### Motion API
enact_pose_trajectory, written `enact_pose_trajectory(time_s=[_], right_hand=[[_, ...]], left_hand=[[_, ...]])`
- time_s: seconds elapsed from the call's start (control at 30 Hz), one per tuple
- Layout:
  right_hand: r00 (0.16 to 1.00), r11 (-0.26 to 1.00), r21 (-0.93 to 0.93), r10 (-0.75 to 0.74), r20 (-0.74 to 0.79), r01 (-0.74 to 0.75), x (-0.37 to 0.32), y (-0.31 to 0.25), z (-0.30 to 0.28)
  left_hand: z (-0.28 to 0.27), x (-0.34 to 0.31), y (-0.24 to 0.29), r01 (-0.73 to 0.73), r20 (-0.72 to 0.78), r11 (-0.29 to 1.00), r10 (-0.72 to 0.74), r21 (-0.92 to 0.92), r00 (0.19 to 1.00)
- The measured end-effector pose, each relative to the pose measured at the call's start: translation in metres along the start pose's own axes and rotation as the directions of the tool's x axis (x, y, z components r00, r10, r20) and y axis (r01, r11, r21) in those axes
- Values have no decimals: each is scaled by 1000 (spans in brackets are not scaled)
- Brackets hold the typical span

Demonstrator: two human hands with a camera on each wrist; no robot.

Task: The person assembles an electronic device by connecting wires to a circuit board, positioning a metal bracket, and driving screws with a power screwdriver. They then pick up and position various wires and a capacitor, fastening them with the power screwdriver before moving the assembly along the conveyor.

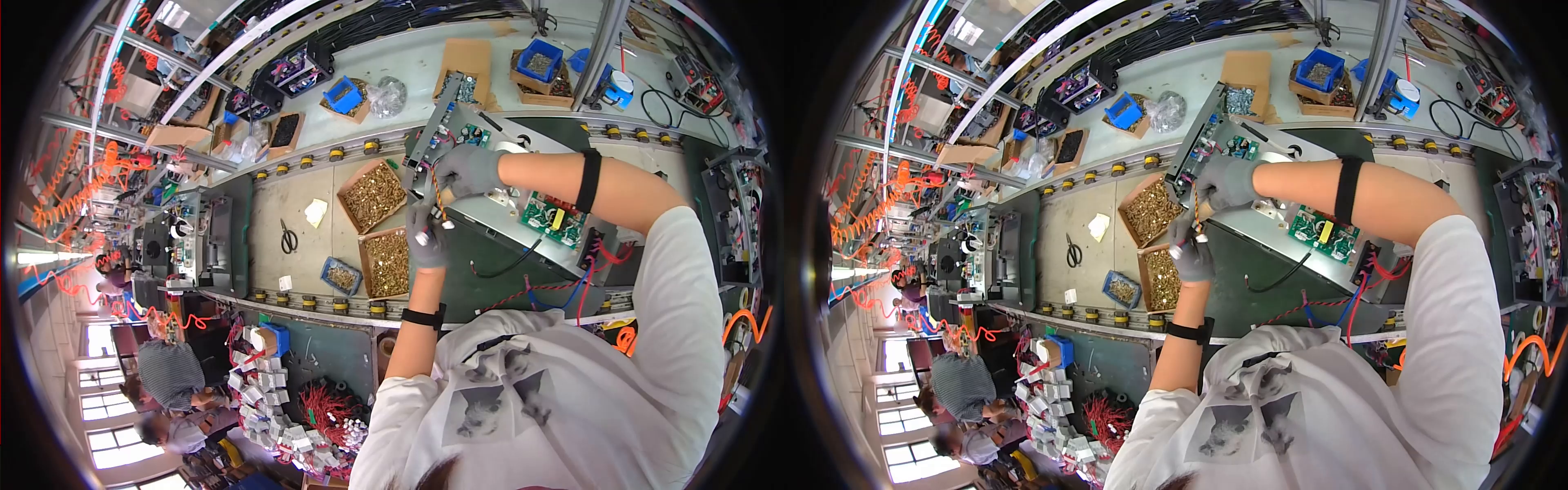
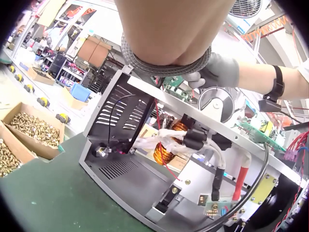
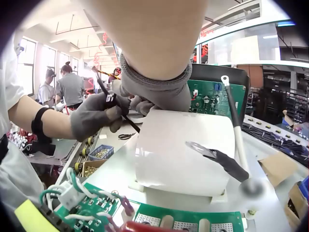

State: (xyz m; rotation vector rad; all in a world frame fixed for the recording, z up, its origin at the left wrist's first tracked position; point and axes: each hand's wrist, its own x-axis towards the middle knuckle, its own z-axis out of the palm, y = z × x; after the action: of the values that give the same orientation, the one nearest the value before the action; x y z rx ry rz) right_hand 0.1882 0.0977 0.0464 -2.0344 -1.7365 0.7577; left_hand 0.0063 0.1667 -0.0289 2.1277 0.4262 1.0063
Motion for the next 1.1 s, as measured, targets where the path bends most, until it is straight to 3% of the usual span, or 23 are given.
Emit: enact_pose_trajectory(time_s=[0.03,0.07,0.1,0.17,0.2,0.3,0.37,0.43,0.47,0.5,0.57,0.6,0.63,0.67,0.7,0.77,0.83,0.87,0.9,0.97,1.0,1.03,1.1], right_hand=[[999,991,123,-45,-3,45,-4,-2,-2],[996,966,244,-87,-11,87,-8,-7,-6],[996,966,243,-90,-8,89,-11,-13,-7],[964,918,308,-203,-170,248,-20,-33,-11],[970,926,304,-185,-155,225,-23,-45,-15],[889,914,101,-350,-294,393,-24,-48,-5],[917,933,115,-302,-262,341,-22,-44,-6],[954,972,187,-85,-288,143,-31,-48,-19],[941,970,239,41,-336,43,-30,-36,-18],[942,970,239,40,-333,43,-35,-22,-22],[994,972,214,-79,-78,94,-47,-11,-36],[994,973,212,-80,-77,95,-52,-13,-42],[989,975,221,-64,135,33,-60,-19,-49],[938,975,218,-46,342,-31,-64,-22,-52],[937,975,220,-45,345,-35,-65,-22,-51],[865,976,215,-134,483,32,-63,-21,-54],[850,974,222,-160,502,52,-58,-11,-50],[878,965,263,-148,456,26,-56,-6,-49],[904,953,303,-133,406,3,-53,-1,-50],[962,937,348,-129,242,38,-49,-1,-56],[988,855,495,119,97,-151,-47,-2,-59],[925,705,649,379,-5,-286,-45,-5,-63],[838,568,745,546,-25,-348,-26,11,-56]], left_hand=[[0,-3,-8,64,7,997,-64,53,998],[8,-5,-16,169,-68,962,-187,-216,980],[11,-5,-28,170,-71,962,-189,-215,979],[9,7,-24,532,130,714,-538,-456,833],[4,13,-9,42,59,962,-60,271,996],[18,13,-7,233,64,971,-236,55,970],[13,20,4,121,19,993,-121,4,992],[-4,27,21,167,120,878,-244,448,962],[-10,24,15,329,148,925,-358,187,922],[-12,23,9,332,147,924,-361,187,921],[-15,20,-6,447,72,848,-446,-285,892],[-15,20,-14,334,101,910,-319,-246,942],[-12,24,-12,335,101,909,-320,-247,942],[-9,29,-4,259,153,961,-243,-96,958],[-5,32,4,166,215,985,-173,51,961],[-4,48,30,166,297,948,-247,273,922],[-1,60,43,18,509,836,-351,549,786],[3,53,28,-108,456,861,-154,497,877],[10,49,15,-114,460,863,-147,493,876],[15,51,21,150,-22,966,-158,-210,987],[12,46,24,239,-53,901,-276,-363,960],[13,44,21,242,-49,900,-277,-362,960],[16,39,11,-12,-158,982,-18,-188,987]])
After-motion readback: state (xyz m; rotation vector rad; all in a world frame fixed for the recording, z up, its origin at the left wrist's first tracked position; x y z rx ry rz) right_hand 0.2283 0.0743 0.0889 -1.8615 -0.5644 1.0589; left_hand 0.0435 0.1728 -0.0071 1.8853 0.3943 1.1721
